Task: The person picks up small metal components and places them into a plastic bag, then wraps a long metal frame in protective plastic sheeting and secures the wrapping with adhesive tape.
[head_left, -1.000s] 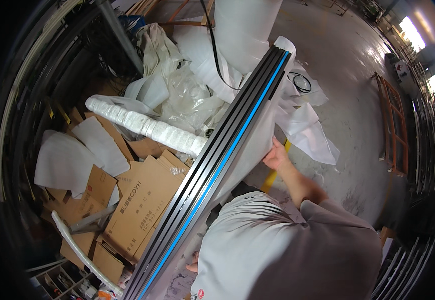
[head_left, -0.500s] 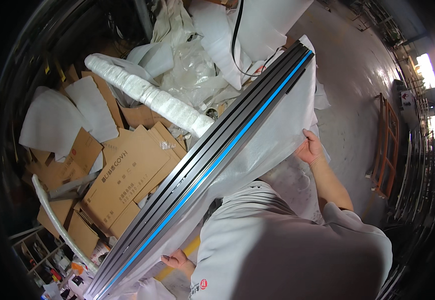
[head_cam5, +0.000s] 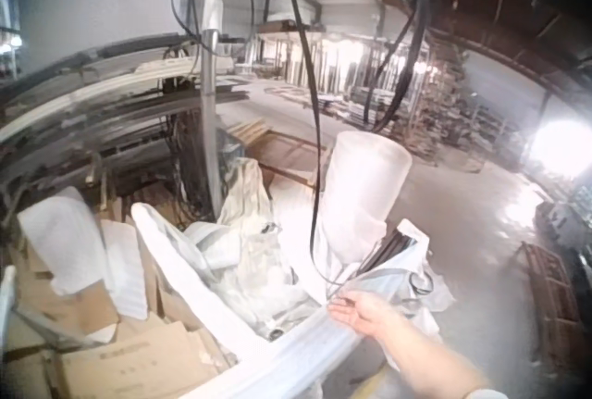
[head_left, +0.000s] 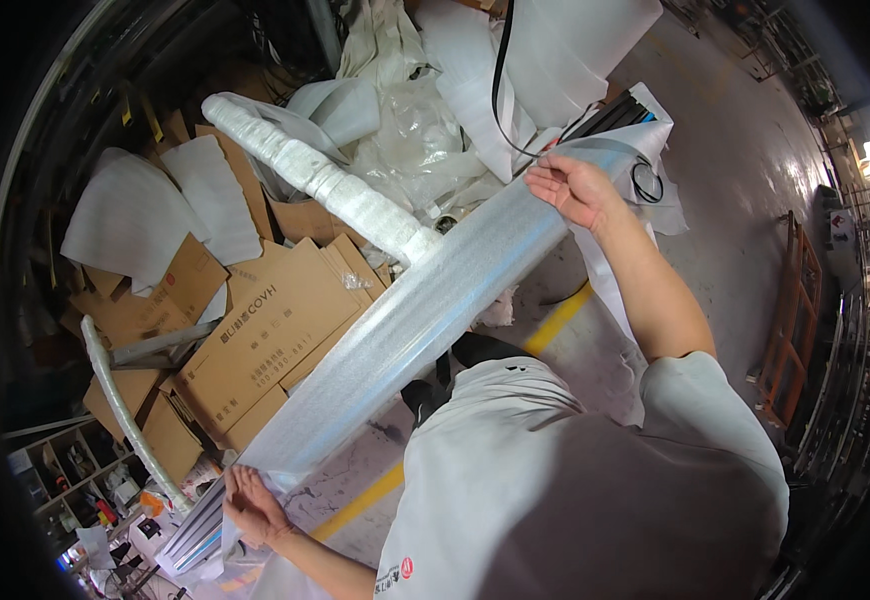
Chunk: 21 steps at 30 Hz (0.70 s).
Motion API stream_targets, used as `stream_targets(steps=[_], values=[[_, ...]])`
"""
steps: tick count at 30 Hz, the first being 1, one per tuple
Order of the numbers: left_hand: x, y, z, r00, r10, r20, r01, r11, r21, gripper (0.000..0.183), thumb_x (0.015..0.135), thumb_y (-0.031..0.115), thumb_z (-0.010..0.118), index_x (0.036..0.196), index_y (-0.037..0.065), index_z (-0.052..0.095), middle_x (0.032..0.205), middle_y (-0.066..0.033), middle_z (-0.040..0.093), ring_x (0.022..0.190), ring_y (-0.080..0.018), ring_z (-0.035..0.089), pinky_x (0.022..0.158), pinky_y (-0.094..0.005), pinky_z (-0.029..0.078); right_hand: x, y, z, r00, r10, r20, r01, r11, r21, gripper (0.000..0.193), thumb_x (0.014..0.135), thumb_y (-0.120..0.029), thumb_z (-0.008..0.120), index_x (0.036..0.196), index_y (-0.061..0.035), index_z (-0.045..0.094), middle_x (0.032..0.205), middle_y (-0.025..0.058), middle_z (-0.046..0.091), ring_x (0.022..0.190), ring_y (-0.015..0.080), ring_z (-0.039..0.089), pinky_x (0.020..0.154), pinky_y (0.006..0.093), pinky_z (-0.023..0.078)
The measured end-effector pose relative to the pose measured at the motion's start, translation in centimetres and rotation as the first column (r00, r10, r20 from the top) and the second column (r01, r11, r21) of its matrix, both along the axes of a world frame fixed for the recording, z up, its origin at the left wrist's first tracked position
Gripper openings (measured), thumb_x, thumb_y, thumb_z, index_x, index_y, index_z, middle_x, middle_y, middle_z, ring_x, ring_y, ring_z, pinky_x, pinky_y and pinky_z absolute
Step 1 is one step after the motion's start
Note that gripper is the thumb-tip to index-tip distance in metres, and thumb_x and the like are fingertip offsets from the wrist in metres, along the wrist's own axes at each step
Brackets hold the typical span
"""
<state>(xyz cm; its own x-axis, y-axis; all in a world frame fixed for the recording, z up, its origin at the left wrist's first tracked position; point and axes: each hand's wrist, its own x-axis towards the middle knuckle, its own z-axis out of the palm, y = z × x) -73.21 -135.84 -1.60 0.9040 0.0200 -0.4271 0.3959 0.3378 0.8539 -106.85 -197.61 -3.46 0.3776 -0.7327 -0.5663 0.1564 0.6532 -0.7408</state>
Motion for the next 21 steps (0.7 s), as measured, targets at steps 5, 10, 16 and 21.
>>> stream_targets(steps=[5,10,16,21], values=[[0.0,0.0,-5.8,0.692,-0.693,0.203,0.112,0.380,0.918,0.036,0.096,0.010,0.055,0.126,-0.010,0.059,0.107,-0.0147,0.065,0.094,-0.0279,0.063,0.085,-0.0327,0.050,-2.1,1.8,-0.2,0.990,-0.110,0.087,0.124,0.978,-0.166,0.037,0.098,-0.016,0.063,0.122,0.0098,0.055,0.114,0.0205,0.063,0.099,0.0293,0.066,0.094,0.0415,0.056],[-1.4,-1.3,-7.1,0.653,-0.734,0.186,-0.101,0.159,0.982,0.040,0.094,0.008,0.055,0.130,-0.010,0.057,0.122,-0.0279,0.059,0.109,-0.0420,0.060,0.097,-0.0438,0.048,-9.1,-1.6,-2.7,0.759,-0.609,-0.229,0.531,0.783,-0.323,0.045,0.096,-0.031,0.068,0.122,0.0044,0.058,0.107,0.0152,0.064,0.078,0.0216,0.058,0.077,0.0319,0.052],[-1.2,-2.4,-6.9,0.611,-0.787,0.084,-0.118,0.014,0.993,0.043,0.094,0.009,0.054,0.134,-0.008,0.056,0.131,-0.0316,0.055,0.120,-0.0471,0.054,0.105,-0.0482,0.042,-16.6,-10.8,-6.0,0.684,-0.709,-0.173,0.727,0.683,0.077,0.039,0.095,-0.039,0.069,0.107,-0.0027,0.060,0.096,0.0100,0.063,0.074,0.0196,0.056,0.063,0.0320,0.049],[-0.5,-2.3,-7.6,0.607,-0.794,0.014,-0.093,-0.053,0.994,0.044,0.097,0.013,0.051,0.137,-0.006,0.056,0.136,-0.0320,0.054,0.124,-0.0470,0.053,0.107,-0.0473,0.040,-22.2,-19.4,-8.5,0.606,-0.795,0.026,0.794,0.603,-0.083,0.033,0.091,-0.015,0.069,0.119,-0.0018,0.059,0.109,0.0133,0.066,0.087,0.0271,0.063,0.079,0.0444,0.056]])
